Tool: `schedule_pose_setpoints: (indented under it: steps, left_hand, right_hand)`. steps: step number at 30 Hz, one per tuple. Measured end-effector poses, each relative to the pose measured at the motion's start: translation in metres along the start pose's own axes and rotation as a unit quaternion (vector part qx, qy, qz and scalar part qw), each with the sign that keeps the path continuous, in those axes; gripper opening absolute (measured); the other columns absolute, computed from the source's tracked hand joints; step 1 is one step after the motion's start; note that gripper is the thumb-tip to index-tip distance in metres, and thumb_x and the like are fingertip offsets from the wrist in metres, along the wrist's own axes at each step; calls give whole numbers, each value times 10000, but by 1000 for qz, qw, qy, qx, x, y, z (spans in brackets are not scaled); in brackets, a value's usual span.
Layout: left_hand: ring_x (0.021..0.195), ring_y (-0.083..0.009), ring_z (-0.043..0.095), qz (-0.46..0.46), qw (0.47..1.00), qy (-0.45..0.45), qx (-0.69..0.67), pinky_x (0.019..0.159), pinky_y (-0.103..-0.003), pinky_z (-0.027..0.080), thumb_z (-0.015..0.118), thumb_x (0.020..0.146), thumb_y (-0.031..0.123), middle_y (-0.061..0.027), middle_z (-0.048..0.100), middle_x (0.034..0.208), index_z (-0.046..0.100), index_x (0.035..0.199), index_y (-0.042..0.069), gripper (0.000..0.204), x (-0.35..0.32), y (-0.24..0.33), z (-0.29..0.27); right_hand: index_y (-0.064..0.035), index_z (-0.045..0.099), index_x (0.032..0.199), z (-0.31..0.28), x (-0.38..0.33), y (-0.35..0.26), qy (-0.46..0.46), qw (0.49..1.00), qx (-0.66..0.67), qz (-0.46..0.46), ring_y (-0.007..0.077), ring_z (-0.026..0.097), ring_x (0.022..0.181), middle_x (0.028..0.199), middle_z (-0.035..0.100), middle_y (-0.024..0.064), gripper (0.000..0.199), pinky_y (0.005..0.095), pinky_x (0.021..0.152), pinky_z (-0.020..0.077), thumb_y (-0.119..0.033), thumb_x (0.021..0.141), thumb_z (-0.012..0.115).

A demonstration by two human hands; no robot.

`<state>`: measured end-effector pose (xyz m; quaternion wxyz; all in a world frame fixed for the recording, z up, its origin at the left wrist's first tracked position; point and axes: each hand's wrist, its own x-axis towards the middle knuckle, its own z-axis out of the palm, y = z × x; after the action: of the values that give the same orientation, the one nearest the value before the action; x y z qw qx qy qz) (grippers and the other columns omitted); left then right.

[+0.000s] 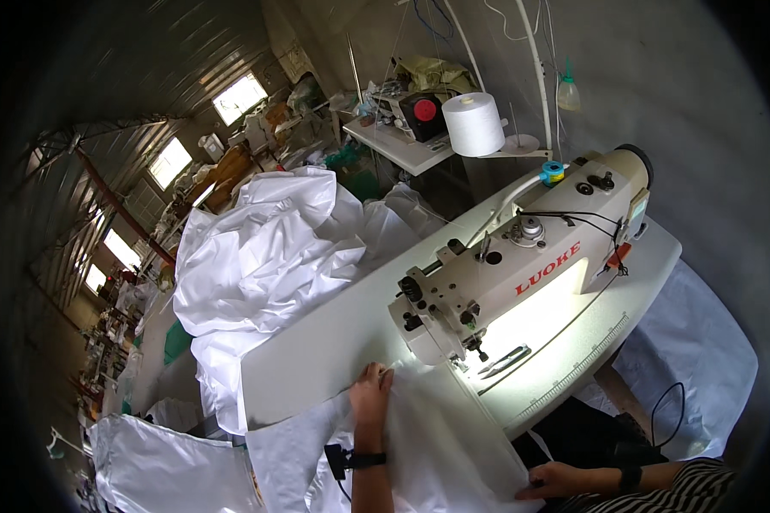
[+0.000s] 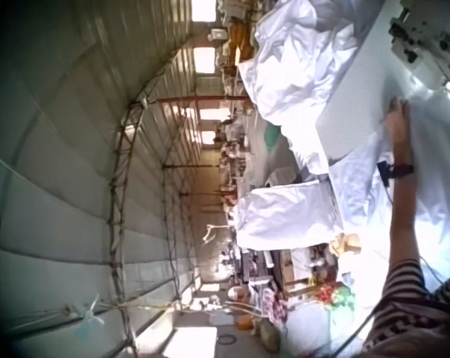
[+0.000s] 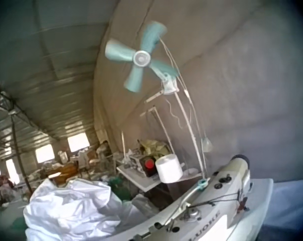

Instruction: Operating an industrial sewing machine to stitch large white plastic sheets.

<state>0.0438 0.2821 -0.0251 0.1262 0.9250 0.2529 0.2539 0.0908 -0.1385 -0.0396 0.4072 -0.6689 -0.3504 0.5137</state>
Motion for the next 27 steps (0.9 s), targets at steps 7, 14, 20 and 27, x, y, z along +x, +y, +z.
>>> schedule_pose_setpoints:
  steps: [7,14,20,27]
  left_hand:
    - [730,-304,667,-18,1000,3,9,627,-415,522,667,886,222,-94,676,855,604,871,94,144,-64,81,-14]
    - [672,-313,657,32,999,1,32,589,-414,517,650,900,224,-94,674,831,597,864,99,141,-60,95,-12]
    - [712,-302,665,26,997,-15,70,619,-402,516,666,887,214,-90,679,834,611,895,98,128,-44,113,-7]
    - [781,-296,635,68,994,23,85,696,-413,493,660,871,194,-68,666,907,635,885,98,100,-48,103,10]
  right_hand:
    - [-63,615,1182,-45,-33,27,-35,993,-112,17,274,668,923,981,694,138,652,321,839,501,-627,855,614]
    - [-30,679,1047,-35,24,-6,148,988,12,-51,185,590,641,724,633,131,416,332,661,485,-427,940,616]
    - [-22,663,1057,-31,31,6,153,986,18,-71,178,594,659,752,640,136,399,328,671,489,-402,960,591]
    - [21,654,1119,-27,35,7,135,984,88,-73,84,567,782,869,651,67,408,265,727,495,-357,976,601]
